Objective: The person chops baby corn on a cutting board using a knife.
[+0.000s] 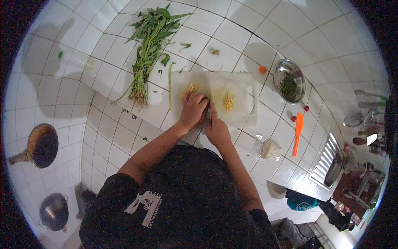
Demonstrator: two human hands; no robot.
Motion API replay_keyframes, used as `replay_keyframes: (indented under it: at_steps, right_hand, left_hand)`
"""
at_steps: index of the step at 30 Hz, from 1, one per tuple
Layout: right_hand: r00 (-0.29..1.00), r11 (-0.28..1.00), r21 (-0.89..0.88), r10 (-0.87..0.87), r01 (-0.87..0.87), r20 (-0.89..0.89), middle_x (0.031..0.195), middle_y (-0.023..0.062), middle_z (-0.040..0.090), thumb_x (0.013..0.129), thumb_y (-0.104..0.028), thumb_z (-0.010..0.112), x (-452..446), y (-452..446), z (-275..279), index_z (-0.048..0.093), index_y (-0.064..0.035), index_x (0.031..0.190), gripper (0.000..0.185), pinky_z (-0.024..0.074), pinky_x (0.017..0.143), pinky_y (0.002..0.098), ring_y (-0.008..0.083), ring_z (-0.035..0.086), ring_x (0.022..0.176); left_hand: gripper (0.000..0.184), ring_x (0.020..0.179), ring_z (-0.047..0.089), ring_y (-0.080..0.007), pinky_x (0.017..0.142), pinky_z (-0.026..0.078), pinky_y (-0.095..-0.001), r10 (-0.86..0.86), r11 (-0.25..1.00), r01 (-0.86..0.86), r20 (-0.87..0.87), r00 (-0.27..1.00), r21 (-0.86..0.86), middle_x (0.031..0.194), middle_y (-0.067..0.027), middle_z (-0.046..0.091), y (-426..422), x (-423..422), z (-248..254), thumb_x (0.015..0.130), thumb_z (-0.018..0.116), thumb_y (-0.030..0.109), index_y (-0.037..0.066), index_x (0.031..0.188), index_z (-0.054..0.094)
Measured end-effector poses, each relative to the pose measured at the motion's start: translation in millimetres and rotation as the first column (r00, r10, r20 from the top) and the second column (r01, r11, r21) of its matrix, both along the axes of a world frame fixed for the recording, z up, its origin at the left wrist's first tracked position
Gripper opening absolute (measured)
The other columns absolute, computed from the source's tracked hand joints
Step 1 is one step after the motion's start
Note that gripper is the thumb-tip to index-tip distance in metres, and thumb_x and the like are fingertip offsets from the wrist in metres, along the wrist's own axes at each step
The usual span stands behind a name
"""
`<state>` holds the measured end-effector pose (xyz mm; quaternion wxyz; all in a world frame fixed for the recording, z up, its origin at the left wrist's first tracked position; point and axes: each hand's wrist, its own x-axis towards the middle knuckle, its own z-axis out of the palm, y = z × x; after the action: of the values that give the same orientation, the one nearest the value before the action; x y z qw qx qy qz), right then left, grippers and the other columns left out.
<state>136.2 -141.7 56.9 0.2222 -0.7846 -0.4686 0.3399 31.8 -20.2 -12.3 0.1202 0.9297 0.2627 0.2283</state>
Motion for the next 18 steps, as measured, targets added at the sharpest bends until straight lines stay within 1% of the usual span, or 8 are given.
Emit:
replay_keyframes:
  at_steps: [2, 5, 9, 12, 13, 15, 17, 18]
  right_hand:
    - [1.0, 0.999, -0.031, -0.01, 0.009, -0.029, 0.081, 0.0334, 0.066, 0.093, -0.01, 0.052, 6, 7, 2, 0.005, -0.0146, 0.161, 0.083, 0.0515, 0.076, 0.0614, 0.0527, 0.065, 0.079]
    - [0.998, 0.996, -0.089, -0.005, -0.001, -0.062, 0.082, 0.0349, 0.066, 0.092, -0.009, 0.053, 12, 0, 23, 0.004, -0.0145, 0.161, 0.085, 0.0512, 0.078, 0.0617, 0.0533, 0.065, 0.08]
    - [0.994, 0.986, -0.163, 0.008, -0.026, -0.112, 0.081, 0.0364, 0.065, 0.091, -0.008, 0.053, 7, -11, 47, 0.006, -0.0157, 0.161, 0.085, 0.0508, 0.078, 0.0625, 0.0545, 0.065, 0.081]
    - [0.994, 0.997, -0.078, -0.016, 0.007, -0.111, 0.082, 0.0366, 0.065, 0.09, -0.007, 0.054, 2, -6, 19, 0.008, -0.0155, 0.161, 0.085, 0.051, 0.077, 0.0626, 0.0545, 0.065, 0.081]
    - [0.993, 0.997, -0.078, -0.027, 0.018, -0.118, 0.082, 0.0366, 0.065, 0.09, -0.007, 0.054, 3, -3, 11, 0.008, -0.0155, 0.161, 0.085, 0.051, 0.077, 0.0626, 0.0545, 0.065, 0.081]
    - [0.991, 0.996, 0.076, -0.046, 0.056, -0.126, 0.082, 0.0361, 0.065, 0.088, -0.006, 0.053, 6, 5, -2, 0.01, -0.0156, 0.161, 0.086, 0.0511, 0.078, 0.0625, 0.0541, 0.065, 0.08]
    - [0.993, 0.998, 0.029, -0.048, 0.052, -0.108, 0.081, 0.0359, 0.065, 0.087, -0.005, 0.052, 12, 11, 2, 0.01, -0.0156, 0.161, 0.086, 0.0511, 0.077, 0.0624, 0.0538, 0.065, 0.079]
    - [0.995, 0.999, -0.02, -0.044, 0.042, -0.086, 0.081, 0.0357, 0.065, 0.085, -0.004, 0.051, 14, 11, 7, 0.01, -0.0156, 0.161, 0.087, 0.0511, 0.077, 0.0624, 0.0535, 0.065, 0.079]
  left_hand:
    - [0.021, 0.115, 0.055, -0.0273, 0.109, 0.029, -0.0561, 0.011, 0.996, -0.012, -0.015, 1.0, -0.084, 0.112, -0.0064, 0.06, -1, 4, 19, 0.084, 0.068, 0.015, 0.011, 0.104, 0.068]
    - [0.02, 0.112, 0.056, -0.0274, 0.107, 0.03, -0.0557, -0.002, 0.997, 0.008, 0.077, 0.997, -0.077, 0.111, -0.0064, 0.06, -1, 6, 21, 0.083, 0.068, 0.014, 0.011, 0.103, 0.068]
    - [0.021, 0.11, 0.056, -0.0279, 0.106, 0.031, -0.0552, -0.015, 0.997, 0.02, 0.059, 0.998, -0.075, 0.11, -0.0063, 0.06, 0, 7, 16, 0.083, 0.069, 0.014, 0.011, 0.103, 0.069]
    - [0.022, 0.11, 0.056, -0.0283, 0.108, 0.03, -0.0548, -0.006, 0.999, 0.01, 0.073, 0.997, -0.044, 0.109, -0.0065, 0.06, 1, 5, 5, 0.082, 0.069, 0.015, 0.011, 0.105, 0.069]
    - [0.024, 0.11, 0.056, -0.0283, 0.109, 0.03, -0.0545, -0.001, 1.0, 0.001, 0.021, 1.0, 0.003, 0.109, -0.0065, 0.06, 5, 4, -3, 0.082, 0.07, 0.016, 0.012, 0.106, 0.07]
    - [0.025, 0.109, 0.056, -0.0283, 0.11, 0.029, -0.0543, 0.002, 0.999, 0.0, -0.035, 0.999, 0.052, 0.109, -0.0066, 0.06, 5, 2, -4, 0.082, 0.07, 0.017, 0.012, 0.107, 0.07]
    - [0.025, 0.11, 0.056, -0.0279, 0.111, 0.028, -0.0545, -0.005, 0.999, 0.006, 0.01, 1.0, -0.049, 0.11, -0.0069, 0.06, 0, 4, 18, 0.083, 0.07, 0.018, 0.012, 0.107, 0.07]
    - [0.025, 0.11, 0.056, -0.0279, 0.111, 0.028, -0.0545, -0.007, 0.999, 0.007, 0.006, 1.0, -0.05, 0.11, -0.0069, 0.06, -1, 5, 18, 0.083, 0.07, 0.018, 0.012, 0.107, 0.07]
